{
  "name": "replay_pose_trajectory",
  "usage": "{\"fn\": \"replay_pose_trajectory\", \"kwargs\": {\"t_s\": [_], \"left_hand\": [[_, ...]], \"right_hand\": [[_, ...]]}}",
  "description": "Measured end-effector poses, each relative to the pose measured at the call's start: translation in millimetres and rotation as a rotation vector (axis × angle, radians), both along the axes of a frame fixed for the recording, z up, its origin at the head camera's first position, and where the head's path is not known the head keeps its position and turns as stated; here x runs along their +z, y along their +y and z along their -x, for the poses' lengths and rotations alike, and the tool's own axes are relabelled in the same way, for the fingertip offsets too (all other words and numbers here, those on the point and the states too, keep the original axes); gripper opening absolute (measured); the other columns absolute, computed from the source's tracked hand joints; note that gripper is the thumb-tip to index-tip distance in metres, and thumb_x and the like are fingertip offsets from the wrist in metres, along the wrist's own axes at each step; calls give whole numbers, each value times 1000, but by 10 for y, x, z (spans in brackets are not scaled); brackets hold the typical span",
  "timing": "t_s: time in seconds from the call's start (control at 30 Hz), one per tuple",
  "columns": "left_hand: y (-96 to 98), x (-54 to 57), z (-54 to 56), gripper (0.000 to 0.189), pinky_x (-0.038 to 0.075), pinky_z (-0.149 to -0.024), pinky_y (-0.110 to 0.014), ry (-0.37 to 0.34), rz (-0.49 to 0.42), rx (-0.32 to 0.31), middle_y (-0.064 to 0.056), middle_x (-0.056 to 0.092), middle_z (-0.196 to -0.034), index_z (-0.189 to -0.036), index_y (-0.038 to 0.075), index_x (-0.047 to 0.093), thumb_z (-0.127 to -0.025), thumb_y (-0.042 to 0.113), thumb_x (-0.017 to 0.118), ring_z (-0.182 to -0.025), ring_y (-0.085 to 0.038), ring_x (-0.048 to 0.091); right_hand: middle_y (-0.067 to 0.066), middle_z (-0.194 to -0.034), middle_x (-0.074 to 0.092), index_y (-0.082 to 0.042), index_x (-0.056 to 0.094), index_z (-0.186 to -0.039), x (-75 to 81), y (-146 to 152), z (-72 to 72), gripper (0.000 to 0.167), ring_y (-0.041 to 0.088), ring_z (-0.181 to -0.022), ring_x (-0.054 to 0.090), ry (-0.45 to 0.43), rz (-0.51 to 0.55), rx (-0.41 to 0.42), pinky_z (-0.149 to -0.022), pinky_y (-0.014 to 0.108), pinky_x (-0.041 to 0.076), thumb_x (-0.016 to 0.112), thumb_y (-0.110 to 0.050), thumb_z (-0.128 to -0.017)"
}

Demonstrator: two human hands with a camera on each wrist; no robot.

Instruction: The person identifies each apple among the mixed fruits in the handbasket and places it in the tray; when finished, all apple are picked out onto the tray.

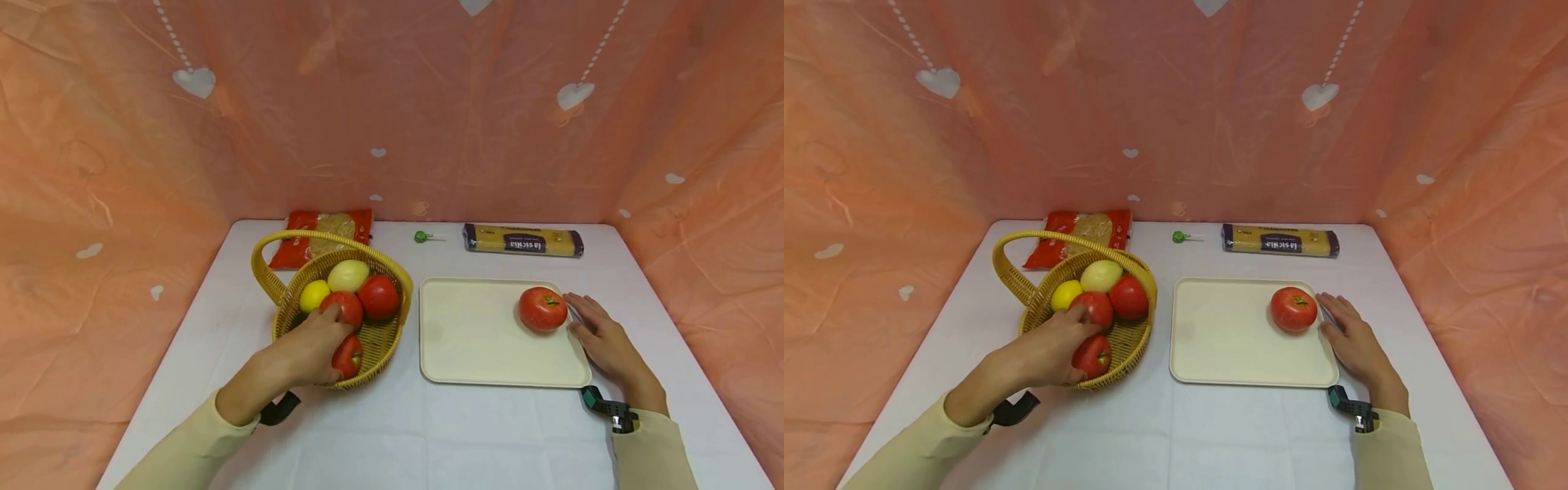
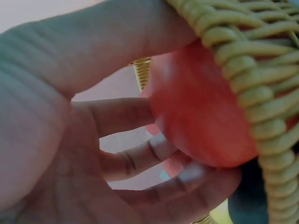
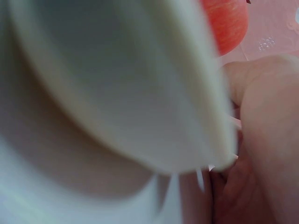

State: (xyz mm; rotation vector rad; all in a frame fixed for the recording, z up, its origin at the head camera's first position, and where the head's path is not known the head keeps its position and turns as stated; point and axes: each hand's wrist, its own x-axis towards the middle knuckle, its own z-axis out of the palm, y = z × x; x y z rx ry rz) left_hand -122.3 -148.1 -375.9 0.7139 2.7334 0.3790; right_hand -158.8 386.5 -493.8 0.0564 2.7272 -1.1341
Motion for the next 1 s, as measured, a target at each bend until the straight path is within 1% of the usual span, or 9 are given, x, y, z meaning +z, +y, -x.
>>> {"fn": "replay_pose_trajectory", "kwargs": {"t_s": [0.13,0.3,0.43,0.5,0.6,0.7,0.77,0.87,1.0], "left_hand": [[22,13,26,57,63,-95,-52,-27,34,4,-23,56,-129,-124,1,72,-74,9,99,-106,-39,64],[-31,-10,101,52,64,-87,-44,-5,2,-57,-15,58,-120,-113,3,71,-70,10,99,-92,-27,66],[-126,2,102,58,65,-90,-43,18,-65,-75,-12,62,-126,-121,5,72,-71,15,99,-102,-25,67],[-180,39,91,64,65,-92,-45,30,-97,-71,-12,66,-131,-128,5,71,-73,19,98,-108,-27,68],[-257,112,89,69,65,-91,-44,50,-151,-51,-9,72,-128,-134,4,70,-74,23,98,-109,-26,69],[-335,158,107,71,64,-92,-44,75,-229,-23,-4,75,-124,-138,6,70,-76,25,98,-109,-22,70],[-380,170,118,72,64,-95,-44,82,-295,1,0,75,-128,-141,10,70,-78,26,99,-112,-20,69],[-429,160,124,74,63,-99,-48,93,-405,24,-1,74,-134,-145,13,68,-79,26,99,-118,-21,70],[-417,132,107,74,64,-102,-44,46,-593,11,-5,72,-139,-147,12,67,-81,20,99,-122,-24,71]], "right_hand": [[25,-182,12,-17,25,-176,8,-7,-5,63,51,-168,-4,12,2,6,-122,87,8,46,-30,-117],[26,-181,15,-15,26,-175,6,-11,-6,63,51,-168,-3,35,4,13,-122,86,8,46,-28,-117],[27,-180,15,-14,27,-175,3,1,-8,63,52,-168,-2,38,2,19,-122,87,9,47,-28,-117],[27,-181,15,-14,26,-175,5,4,-7,63,52,-168,-2,37,5,22,-122,86,9,47,-28,-117],[27,-181,14,-15,26,-175,19,9,1,64,52,-168,-2,38,7,25,-122,86,9,47,-29,-117],[27,-181,13,-15,25,-175,24,8,1,64,52,-168,-2,31,9,20,-122,86,9,47,-29,-117],[27,-181,12,-15,25,-175,19,10,-2,63,53,-168,-2,26,11,17,-121,87,9,46,-29,-117],[27,-181,11,-16,25,-175,14,7,-8,63,52,-168,-3,20,14,16,-121,87,9,46,-30,-117],[27,-181,12,-16,25,-175,24,-8,-16,63,52,-168,-3,19,14,17,-121,87,9,46,-30,-117]]}}
